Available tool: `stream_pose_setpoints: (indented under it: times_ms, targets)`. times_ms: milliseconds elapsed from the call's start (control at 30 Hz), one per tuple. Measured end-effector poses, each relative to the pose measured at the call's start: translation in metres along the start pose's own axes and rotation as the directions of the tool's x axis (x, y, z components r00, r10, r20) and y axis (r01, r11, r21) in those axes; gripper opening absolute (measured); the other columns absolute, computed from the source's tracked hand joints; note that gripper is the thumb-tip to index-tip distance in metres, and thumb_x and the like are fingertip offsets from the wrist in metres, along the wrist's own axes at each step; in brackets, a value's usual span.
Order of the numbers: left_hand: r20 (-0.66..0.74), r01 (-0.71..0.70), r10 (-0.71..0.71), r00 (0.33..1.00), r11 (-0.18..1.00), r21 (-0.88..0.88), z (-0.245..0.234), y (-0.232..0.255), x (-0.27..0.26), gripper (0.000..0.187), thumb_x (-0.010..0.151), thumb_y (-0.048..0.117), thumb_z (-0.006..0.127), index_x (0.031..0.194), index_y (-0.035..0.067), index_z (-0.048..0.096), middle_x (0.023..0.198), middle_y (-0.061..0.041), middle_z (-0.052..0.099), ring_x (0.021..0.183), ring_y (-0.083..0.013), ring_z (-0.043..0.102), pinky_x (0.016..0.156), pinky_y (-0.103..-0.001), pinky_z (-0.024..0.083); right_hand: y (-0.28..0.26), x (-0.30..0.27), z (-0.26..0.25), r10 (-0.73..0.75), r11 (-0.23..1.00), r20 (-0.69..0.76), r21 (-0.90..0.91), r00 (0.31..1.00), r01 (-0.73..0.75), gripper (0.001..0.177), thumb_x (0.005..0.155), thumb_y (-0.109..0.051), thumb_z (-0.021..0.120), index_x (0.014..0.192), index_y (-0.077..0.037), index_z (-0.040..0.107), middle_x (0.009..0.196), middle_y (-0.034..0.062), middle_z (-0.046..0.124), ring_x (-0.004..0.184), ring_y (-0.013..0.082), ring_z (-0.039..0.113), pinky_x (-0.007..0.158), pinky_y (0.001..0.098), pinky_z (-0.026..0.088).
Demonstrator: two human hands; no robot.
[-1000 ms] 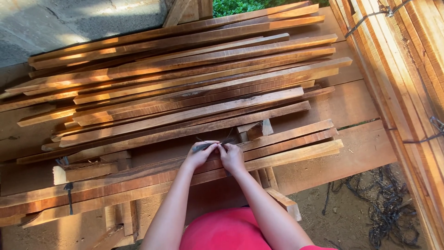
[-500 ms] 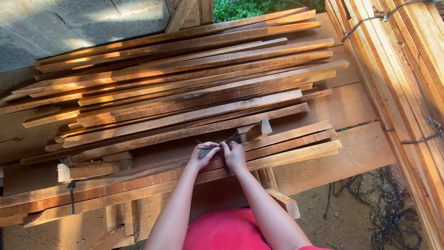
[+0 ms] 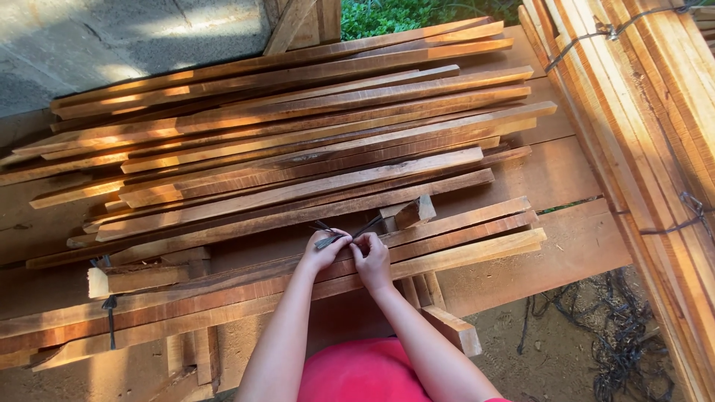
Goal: The person aligns a stack of wooden planks on a workbench and secures them together using black plastic zip ties. The person wraps the ties around the wood and pulls them tight to fasten the bundle.
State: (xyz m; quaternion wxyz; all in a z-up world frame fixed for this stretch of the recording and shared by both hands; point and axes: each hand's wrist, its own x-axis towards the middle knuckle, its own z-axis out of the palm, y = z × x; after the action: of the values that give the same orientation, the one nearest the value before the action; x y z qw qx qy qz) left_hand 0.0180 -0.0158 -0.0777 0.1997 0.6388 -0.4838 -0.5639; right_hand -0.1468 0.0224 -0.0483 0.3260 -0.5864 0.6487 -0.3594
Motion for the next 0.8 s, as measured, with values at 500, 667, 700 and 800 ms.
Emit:
stream_pose_setpoints:
  times_ms: [500,667,700,800]
  targets:
    - [-0.018,0.117,-0.116,0.993,0.99,0.085,-0.002,0.02,-0.014,0.024,0.088,0.041,0.069,0.106,0.032,0.082,0.11,0.0,0.078,0.115,-0.0251,0.069,0.1,-0.039,0.051,0.007,0.007,0.006,-0.337,0.824,0.146,-0.432,0.93,0.367,0.024,0.094,-0.01,0.061,0.112,-0.016,0.075,0.097,0.0034,0.064,0.09,0.0261,0.063,0.067,0.0374,0.053]
    - [-0.029,0.074,-0.073,0.997,0.996,0.054,0.0,0.017,-0.015,0.025,0.087,0.039,0.071,0.105,0.029,0.082,0.108,-0.004,0.078,0.113,-0.0281,0.07,0.097,-0.04,0.052,0.012,0.011,0.006,-0.249,0.83,0.23,-0.45,0.941,0.33,0.022,0.093,-0.009,0.058,0.107,-0.012,0.073,0.095,0.0066,0.062,0.09,0.0296,0.063,0.068,0.0401,0.056]
    - [-0.038,0.062,-0.06,0.997,0.997,0.055,-0.001,0.017,-0.017,0.024,0.086,0.039,0.071,0.104,0.029,0.083,0.107,-0.004,0.079,0.112,-0.0281,0.07,0.097,-0.04,0.052,0.01,0.012,0.005,-0.213,0.841,0.254,-0.445,0.944,0.309,0.021,0.093,-0.008,0.056,0.105,-0.01,0.073,0.094,0.0081,0.062,0.09,0.0311,0.064,0.069,0.0409,0.056]
    - [-0.059,-0.005,0.008,0.998,0.999,0.046,-0.003,0.02,-0.021,0.022,0.086,0.035,0.072,0.102,0.025,0.083,0.103,-0.008,0.079,0.109,-0.0317,0.071,0.095,-0.042,0.053,0.011,0.015,0.006,-0.099,0.856,0.288,-0.463,0.953,0.229,0.02,0.098,-0.013,0.054,0.101,-0.008,0.073,0.09,0.0109,0.066,0.088,0.0333,0.067,0.072,0.0417,0.057]
